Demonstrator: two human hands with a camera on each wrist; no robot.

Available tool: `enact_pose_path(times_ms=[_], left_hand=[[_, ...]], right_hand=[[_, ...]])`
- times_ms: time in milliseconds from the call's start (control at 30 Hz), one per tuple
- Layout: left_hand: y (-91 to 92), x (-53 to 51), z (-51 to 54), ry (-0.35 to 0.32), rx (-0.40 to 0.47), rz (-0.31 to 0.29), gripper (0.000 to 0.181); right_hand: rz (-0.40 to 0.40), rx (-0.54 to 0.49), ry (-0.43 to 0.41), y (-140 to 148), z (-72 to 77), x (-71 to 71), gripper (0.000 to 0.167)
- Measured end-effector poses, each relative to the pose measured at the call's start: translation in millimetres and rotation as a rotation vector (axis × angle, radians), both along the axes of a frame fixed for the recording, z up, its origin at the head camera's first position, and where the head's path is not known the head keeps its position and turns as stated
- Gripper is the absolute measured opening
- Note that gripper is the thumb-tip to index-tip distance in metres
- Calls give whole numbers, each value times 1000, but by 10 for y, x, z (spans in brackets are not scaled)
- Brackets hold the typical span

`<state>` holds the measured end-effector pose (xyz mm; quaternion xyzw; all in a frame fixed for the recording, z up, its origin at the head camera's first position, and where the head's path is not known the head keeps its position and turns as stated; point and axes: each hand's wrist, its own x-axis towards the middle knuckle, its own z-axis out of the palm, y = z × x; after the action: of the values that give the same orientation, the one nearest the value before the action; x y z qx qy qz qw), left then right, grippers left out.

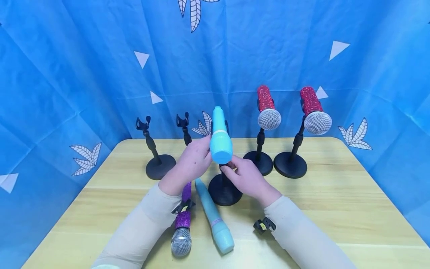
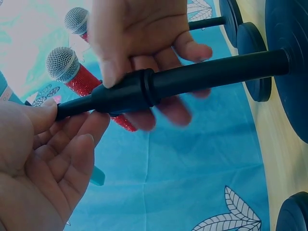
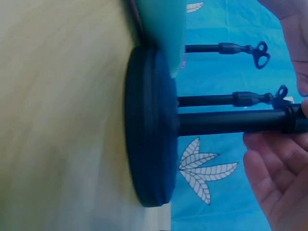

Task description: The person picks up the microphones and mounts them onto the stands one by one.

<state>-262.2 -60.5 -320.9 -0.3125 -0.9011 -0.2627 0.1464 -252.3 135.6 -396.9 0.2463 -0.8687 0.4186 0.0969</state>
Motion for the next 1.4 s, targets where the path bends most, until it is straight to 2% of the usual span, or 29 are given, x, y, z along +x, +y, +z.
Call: enact_pose_path(times_ms=[200, 300, 400, 467, 567, 733, 933, 1167, 1400], left_hand=[[14, -9, 15, 12, -14, -2, 11], [10, -5, 7, -13, -10, 1, 11], [0, 5, -3, -49, -3, 9, 10], [-5, 10, -4, -67, 2, 13, 10], [-3, 10, 2, -68, 7, 14, 10], [4, 2, 14, -32, -1, 16, 9], [-4, -1, 7, -42, -4, 16, 9], [-17, 11, -15, -71, 17, 21, 8], [0, -1, 7, -50, 16, 22, 7]], right_hand=[[-30, -21, -37, -13, -7, -10, 16], [-34, -39, -76, -28, -22, -10, 22], [-4, -55, -126, -37, -38, 5, 35], [14, -69, -137, -38, -46, 20, 37], [39, -93, -108, -43, -44, 29, 32], [52, -116, -62, -59, -53, 14, 23], [31, -103, -72, -72, -56, 4, 19], [0, -78, -91, -54, -55, 13, 23], [63, -57, 23, -62, -47, 6, 20]])
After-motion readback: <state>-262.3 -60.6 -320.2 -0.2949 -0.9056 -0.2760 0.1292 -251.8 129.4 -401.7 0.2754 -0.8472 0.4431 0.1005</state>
